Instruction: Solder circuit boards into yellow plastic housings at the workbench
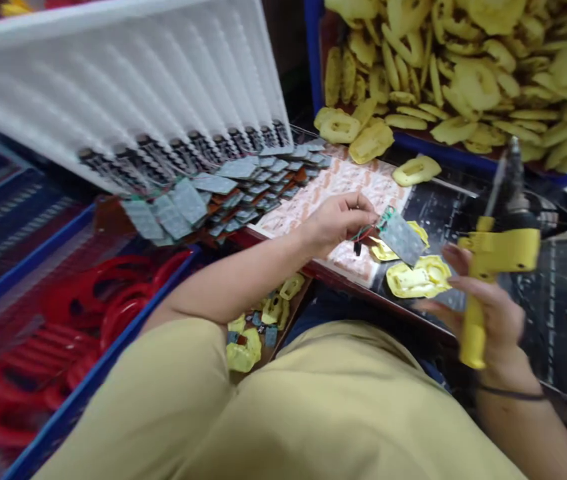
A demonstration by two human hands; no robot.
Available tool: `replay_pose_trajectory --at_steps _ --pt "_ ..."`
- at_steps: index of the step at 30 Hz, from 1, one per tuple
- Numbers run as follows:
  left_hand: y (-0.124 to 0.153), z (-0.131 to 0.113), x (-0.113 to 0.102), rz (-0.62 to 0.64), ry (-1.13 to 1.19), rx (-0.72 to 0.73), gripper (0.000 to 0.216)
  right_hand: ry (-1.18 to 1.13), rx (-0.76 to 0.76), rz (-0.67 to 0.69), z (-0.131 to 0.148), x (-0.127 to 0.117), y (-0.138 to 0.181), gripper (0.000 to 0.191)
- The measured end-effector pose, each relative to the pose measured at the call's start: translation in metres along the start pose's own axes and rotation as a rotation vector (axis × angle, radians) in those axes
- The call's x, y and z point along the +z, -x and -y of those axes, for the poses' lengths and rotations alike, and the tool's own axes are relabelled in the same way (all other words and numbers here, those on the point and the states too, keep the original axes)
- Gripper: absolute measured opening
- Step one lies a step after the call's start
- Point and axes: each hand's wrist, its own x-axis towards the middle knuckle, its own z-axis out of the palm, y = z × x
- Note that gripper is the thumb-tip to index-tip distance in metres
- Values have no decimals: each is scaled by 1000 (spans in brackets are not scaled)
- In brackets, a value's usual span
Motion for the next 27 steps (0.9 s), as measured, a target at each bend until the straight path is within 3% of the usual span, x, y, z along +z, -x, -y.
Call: replay_pose_trajectory --at_steps 2,4,7,9,12,18,23,27 --pt "3 20 19 94 139 -90 50 86 -80 -2 0 5 1 34" --pt "6 34 28 129 166 -122 59 185 -151 -92 1 10 -1 31" --pt "9 47 27 62 -67 51 61 255 -155 -235 7 12 -3 28" --pt "11 51 26 5 -228 216 59 252 -106 -252 11 12 -2 19" --pt "12 51 36 -30 -226 294 52 217 -56 -259 16 14 3 13" --pt "10 54 60 -26 154 150 55 198 -61 -291 20 22 11 27" --pt "8 58 62 7 235 42 56 124 -85 -310 20 30 17 46" --pt "9 46 51 -30 160 46 60 -16 -123 -83 9 17 22 46"
